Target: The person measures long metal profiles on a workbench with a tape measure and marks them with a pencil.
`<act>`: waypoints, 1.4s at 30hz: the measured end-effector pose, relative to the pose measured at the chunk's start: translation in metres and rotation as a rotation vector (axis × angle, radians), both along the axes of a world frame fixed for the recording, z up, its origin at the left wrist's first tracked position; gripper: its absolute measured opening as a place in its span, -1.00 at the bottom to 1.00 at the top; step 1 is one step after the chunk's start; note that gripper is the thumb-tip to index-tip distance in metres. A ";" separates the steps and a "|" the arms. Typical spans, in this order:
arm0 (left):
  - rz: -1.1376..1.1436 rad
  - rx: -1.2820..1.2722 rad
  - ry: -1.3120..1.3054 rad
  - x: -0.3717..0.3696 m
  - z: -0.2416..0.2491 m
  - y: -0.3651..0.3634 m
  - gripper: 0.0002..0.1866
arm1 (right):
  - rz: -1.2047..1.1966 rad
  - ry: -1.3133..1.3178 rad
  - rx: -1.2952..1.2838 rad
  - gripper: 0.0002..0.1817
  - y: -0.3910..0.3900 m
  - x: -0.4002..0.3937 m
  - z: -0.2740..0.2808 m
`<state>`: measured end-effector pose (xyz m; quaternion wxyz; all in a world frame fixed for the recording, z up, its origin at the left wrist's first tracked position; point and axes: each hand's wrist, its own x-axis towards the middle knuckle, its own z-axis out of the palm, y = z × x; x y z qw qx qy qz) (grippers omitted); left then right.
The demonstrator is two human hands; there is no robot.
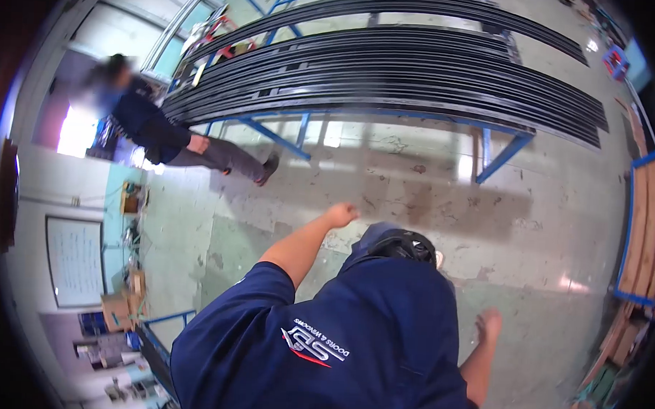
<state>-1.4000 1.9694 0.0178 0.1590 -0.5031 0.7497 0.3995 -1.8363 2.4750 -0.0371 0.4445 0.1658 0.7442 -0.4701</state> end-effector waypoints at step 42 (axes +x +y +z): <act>1.685 -0.301 0.224 -0.094 0.066 -0.327 0.07 | -0.238 0.703 0.570 0.02 -0.639 -0.193 0.151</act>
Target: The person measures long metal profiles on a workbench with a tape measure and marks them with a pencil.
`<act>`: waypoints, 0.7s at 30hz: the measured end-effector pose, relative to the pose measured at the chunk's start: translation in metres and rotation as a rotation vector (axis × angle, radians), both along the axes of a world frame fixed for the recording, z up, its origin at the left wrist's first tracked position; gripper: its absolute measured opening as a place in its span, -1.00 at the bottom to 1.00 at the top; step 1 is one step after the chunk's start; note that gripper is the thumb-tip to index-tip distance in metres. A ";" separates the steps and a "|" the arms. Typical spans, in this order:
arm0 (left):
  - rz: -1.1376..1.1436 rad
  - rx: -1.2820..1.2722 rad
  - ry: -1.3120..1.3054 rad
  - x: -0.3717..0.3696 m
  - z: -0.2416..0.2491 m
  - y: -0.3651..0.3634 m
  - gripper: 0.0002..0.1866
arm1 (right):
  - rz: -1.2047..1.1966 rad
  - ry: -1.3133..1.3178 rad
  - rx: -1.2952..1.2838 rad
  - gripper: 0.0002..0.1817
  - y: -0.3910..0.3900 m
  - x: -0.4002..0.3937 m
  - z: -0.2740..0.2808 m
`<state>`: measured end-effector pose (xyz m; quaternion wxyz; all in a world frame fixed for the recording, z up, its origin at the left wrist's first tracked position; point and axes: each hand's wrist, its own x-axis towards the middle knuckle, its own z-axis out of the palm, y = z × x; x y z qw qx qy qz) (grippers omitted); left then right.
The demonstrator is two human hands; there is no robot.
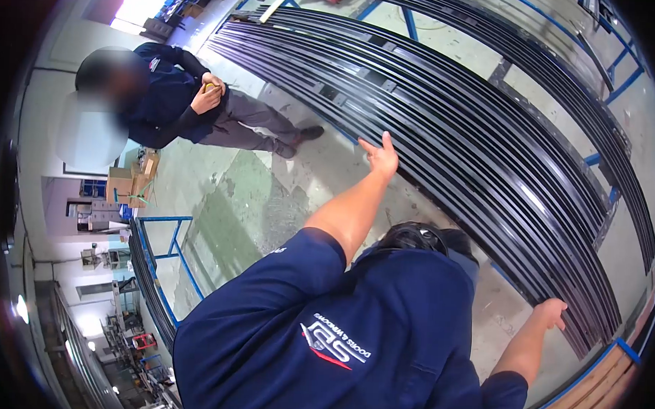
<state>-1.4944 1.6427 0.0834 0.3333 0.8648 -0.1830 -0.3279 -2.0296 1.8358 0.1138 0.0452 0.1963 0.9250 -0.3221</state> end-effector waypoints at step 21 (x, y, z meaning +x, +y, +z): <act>0.036 -0.030 -0.103 -0.004 -0.004 0.000 0.03 | -0.033 0.001 0.031 -0.12 -0.005 0.004 0.006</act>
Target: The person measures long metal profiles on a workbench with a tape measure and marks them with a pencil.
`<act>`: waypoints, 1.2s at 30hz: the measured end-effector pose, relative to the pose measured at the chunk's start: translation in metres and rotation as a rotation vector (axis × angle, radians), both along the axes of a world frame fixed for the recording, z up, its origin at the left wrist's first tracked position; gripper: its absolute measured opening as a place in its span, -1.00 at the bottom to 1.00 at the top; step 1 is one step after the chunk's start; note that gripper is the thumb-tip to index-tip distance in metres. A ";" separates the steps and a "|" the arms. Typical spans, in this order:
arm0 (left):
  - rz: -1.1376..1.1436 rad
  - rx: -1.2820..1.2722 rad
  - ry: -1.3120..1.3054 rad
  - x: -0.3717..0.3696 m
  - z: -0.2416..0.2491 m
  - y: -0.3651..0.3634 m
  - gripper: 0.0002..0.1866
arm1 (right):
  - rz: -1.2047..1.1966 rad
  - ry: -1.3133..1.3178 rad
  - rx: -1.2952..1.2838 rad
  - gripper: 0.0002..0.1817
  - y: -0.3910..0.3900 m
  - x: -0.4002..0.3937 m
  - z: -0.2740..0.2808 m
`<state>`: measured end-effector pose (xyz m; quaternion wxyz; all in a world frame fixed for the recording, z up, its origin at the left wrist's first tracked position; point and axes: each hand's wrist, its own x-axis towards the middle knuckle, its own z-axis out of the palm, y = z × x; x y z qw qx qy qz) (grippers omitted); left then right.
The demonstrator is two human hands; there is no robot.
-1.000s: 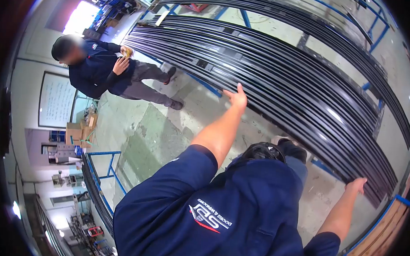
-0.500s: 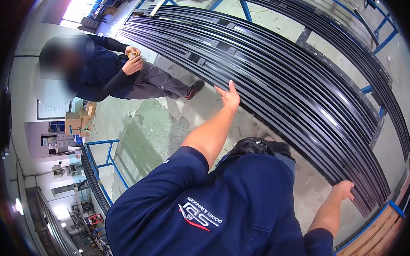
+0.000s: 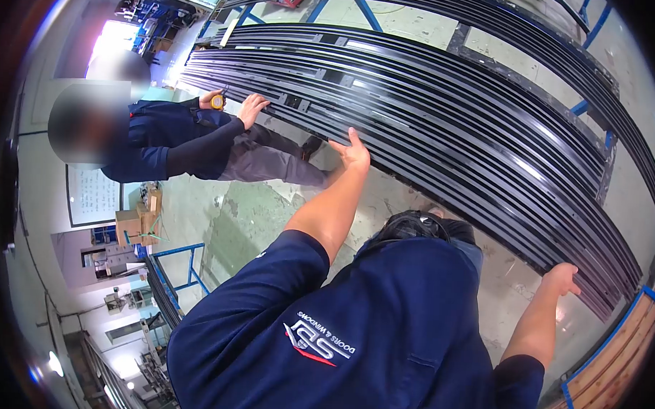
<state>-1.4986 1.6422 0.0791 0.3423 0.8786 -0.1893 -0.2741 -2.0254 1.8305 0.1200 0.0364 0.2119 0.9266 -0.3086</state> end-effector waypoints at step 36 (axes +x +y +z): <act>-0.263 -0.125 0.542 0.006 0.013 0.056 0.09 | 0.157 -0.528 -0.323 -0.03 0.204 0.055 -0.165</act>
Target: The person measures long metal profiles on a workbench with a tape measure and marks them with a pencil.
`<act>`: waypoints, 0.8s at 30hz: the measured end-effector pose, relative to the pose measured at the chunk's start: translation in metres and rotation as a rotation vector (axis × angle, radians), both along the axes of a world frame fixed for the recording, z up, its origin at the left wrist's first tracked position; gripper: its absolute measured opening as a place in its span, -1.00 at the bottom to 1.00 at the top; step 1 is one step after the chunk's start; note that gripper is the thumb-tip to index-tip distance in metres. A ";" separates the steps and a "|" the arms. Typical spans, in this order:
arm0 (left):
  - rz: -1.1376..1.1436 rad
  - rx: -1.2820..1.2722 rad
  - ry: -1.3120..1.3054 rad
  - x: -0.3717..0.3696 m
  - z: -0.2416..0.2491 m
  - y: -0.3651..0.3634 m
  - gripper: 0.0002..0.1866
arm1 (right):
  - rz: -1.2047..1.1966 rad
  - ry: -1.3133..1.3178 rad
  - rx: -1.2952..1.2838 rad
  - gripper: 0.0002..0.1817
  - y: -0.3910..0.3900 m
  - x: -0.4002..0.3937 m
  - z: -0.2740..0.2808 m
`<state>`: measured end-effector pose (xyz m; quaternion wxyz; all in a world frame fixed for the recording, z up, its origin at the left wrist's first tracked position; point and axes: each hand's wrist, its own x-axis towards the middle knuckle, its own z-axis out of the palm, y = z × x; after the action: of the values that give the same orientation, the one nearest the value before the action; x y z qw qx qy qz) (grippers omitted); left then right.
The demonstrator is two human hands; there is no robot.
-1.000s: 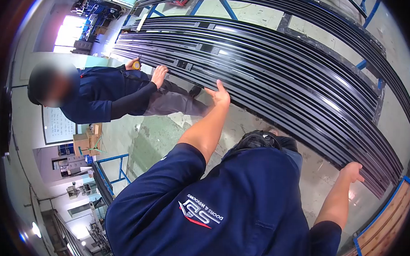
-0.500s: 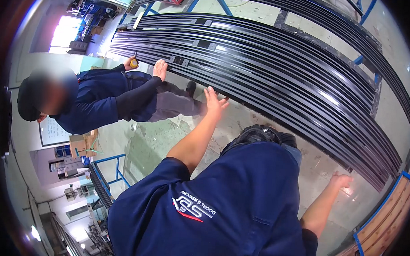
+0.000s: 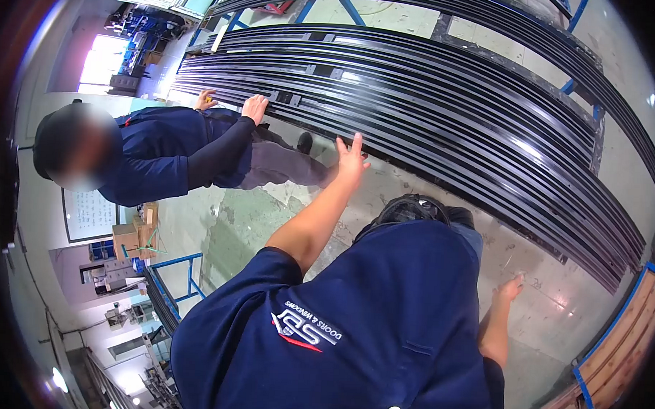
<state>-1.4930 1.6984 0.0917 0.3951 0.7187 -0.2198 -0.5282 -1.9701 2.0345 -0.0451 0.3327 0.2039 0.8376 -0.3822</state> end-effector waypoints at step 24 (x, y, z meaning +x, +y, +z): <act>0.056 -0.170 0.596 0.014 0.014 -0.068 -0.55 | -0.201 0.413 -0.525 -0.11 -0.109 -0.021 0.141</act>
<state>-1.4786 1.6302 0.1055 0.5153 0.5023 -0.1178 -0.6843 -1.9915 1.9256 0.0961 0.1583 0.1113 0.7360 -0.6487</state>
